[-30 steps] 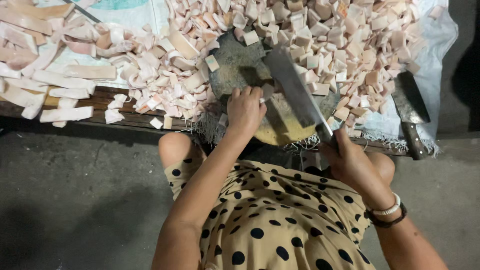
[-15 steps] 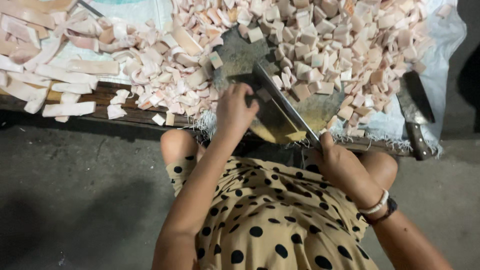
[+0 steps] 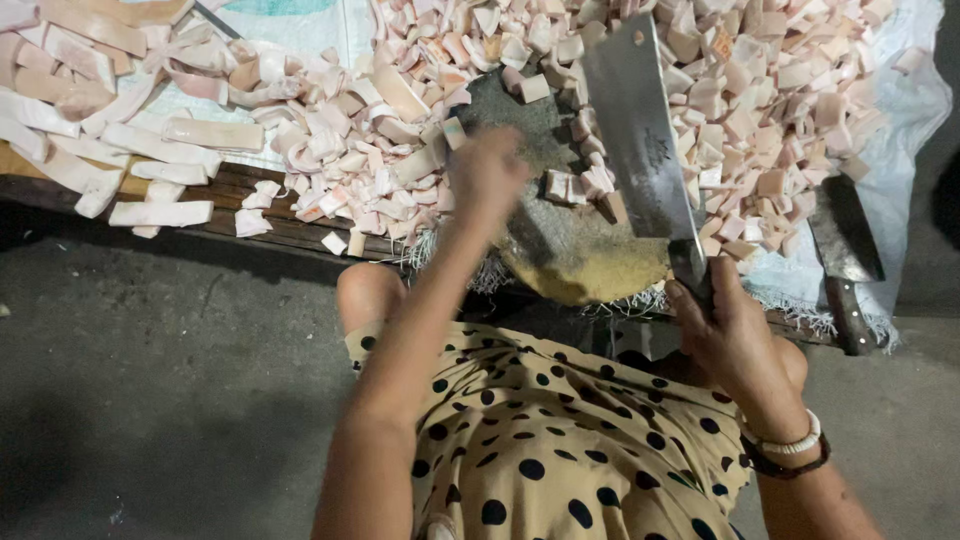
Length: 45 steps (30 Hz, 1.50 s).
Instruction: The person chops strips of fat into smaller pieces on a wooden cutting board using a cleaver.
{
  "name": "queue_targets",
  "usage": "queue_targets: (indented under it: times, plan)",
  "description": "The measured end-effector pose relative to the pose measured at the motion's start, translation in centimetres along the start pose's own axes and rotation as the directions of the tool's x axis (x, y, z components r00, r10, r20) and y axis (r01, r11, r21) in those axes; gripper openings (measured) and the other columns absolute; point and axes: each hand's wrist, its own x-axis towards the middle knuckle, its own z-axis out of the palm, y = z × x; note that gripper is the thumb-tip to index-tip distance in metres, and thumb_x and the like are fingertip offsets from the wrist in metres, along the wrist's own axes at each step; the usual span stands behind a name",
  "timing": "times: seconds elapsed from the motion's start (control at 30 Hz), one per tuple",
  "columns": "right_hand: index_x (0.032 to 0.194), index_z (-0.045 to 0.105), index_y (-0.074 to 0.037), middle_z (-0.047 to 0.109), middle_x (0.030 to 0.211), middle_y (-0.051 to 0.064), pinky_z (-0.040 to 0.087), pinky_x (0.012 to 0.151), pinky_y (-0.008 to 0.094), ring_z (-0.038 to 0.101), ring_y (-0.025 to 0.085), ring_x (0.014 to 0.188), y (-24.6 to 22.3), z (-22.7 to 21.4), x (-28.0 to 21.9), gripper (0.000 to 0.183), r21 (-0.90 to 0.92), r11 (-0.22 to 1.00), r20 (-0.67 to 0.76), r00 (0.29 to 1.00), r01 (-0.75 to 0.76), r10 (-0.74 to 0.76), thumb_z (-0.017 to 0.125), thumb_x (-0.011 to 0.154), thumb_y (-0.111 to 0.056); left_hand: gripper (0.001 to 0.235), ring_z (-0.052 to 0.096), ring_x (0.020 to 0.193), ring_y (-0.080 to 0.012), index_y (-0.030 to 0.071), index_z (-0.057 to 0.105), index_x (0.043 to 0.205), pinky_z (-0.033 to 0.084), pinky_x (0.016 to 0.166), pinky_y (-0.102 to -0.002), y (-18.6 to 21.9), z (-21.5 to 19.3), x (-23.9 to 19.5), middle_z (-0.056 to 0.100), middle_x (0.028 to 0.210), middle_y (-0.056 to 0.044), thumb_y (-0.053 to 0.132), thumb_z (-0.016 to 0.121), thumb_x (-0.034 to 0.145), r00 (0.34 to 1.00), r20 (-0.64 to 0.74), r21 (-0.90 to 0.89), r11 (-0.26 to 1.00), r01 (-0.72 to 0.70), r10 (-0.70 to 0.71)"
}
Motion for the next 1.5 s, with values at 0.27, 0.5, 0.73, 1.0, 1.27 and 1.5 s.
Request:
queue_targets:
  times: [0.27,0.5,0.73,1.0,1.27,1.5]
  plan:
    - [0.104,0.050,-0.005,0.056,0.064,0.017,0.045,0.048,0.043,0.053,0.031,0.052,1.5,3.9,0.4,0.027,0.002,0.972,0.036,0.971,0.236,-0.236,0.067,0.097,-0.025,0.035,0.061,0.109,-0.0383,0.007,0.072,0.107,0.050,0.084,-0.054,-12.3,-3.4,7.5,0.070,0.111,-0.017,0.015,0.073,0.073,0.938,-0.010,0.594,0.753,0.283,-0.345]
    - [0.105,0.052,-0.006,0.066,0.067,0.022,0.048,0.053,0.049,0.064,0.039,0.055,4.6,4.0,-0.1,0.026,-0.060,0.992,0.106,0.989,0.112,-0.105,0.065,0.095,-0.027,0.028,0.064,0.109,-0.0331,0.014,0.074,0.105,0.048,0.093,-0.052,-17.7,-3.6,10.0,0.072,0.111,-0.013,0.037,0.065,0.092,0.780,0.013,0.512,0.674,0.532,-0.626]
    - [0.106,0.047,-0.002,0.066,0.080,0.028,0.045,0.060,0.054,0.062,0.052,0.073,7.2,2.9,1.9,0.032,-0.091,0.969,-0.039,0.972,0.229,-0.233,0.067,0.094,-0.024,0.035,0.065,0.077,-0.0219,0.001,0.073,0.104,0.052,0.069,-0.038,-12.8,-10.1,11.4,0.071,0.093,-0.015,0.034,0.063,0.103,0.824,0.133,-0.269,0.780,0.565,-0.550]
    - [0.104,0.048,-0.001,0.065,0.080,0.029,0.047,0.063,0.052,0.062,0.051,0.072,6.5,2.9,1.9,0.033,-0.048,0.996,0.001,0.997,0.080,-0.080,0.068,0.097,-0.027,0.032,0.065,0.070,-0.0143,0.001,0.062,0.127,0.055,0.059,-0.027,1.7,-9.0,6.9,0.071,0.096,-0.011,0.013,0.069,0.098,0.751,0.581,-0.778,0.057,0.626,-0.313]
    - [0.106,0.050,-0.001,0.066,0.077,0.027,0.049,0.064,0.049,0.062,0.044,0.066,6.0,2.9,1.7,0.032,0.006,0.997,0.029,0.996,0.079,-0.080,0.067,0.097,-0.027,0.042,0.072,0.074,-0.0173,0.010,0.065,0.133,0.060,0.068,-0.033,2.6,-3.8,-3.7,0.076,0.101,-0.015,0.014,0.068,0.091,0.682,0.609,-0.262,0.709,0.655,-0.405]
    - [0.103,0.048,0.000,0.065,0.077,0.025,0.048,0.062,0.047,0.060,0.041,0.065,6.3,3.4,1.9,0.033,-0.009,0.986,-0.007,0.986,0.166,-0.166,0.069,0.096,-0.025,0.067,0.060,0.104,-0.0356,0.007,0.066,0.128,0.051,0.092,-0.044,4.7,-4.5,-3.9,0.062,0.118,-0.021,0.022,0.088,0.067,0.932,0.341,0.063,0.992,0.106,-0.122]
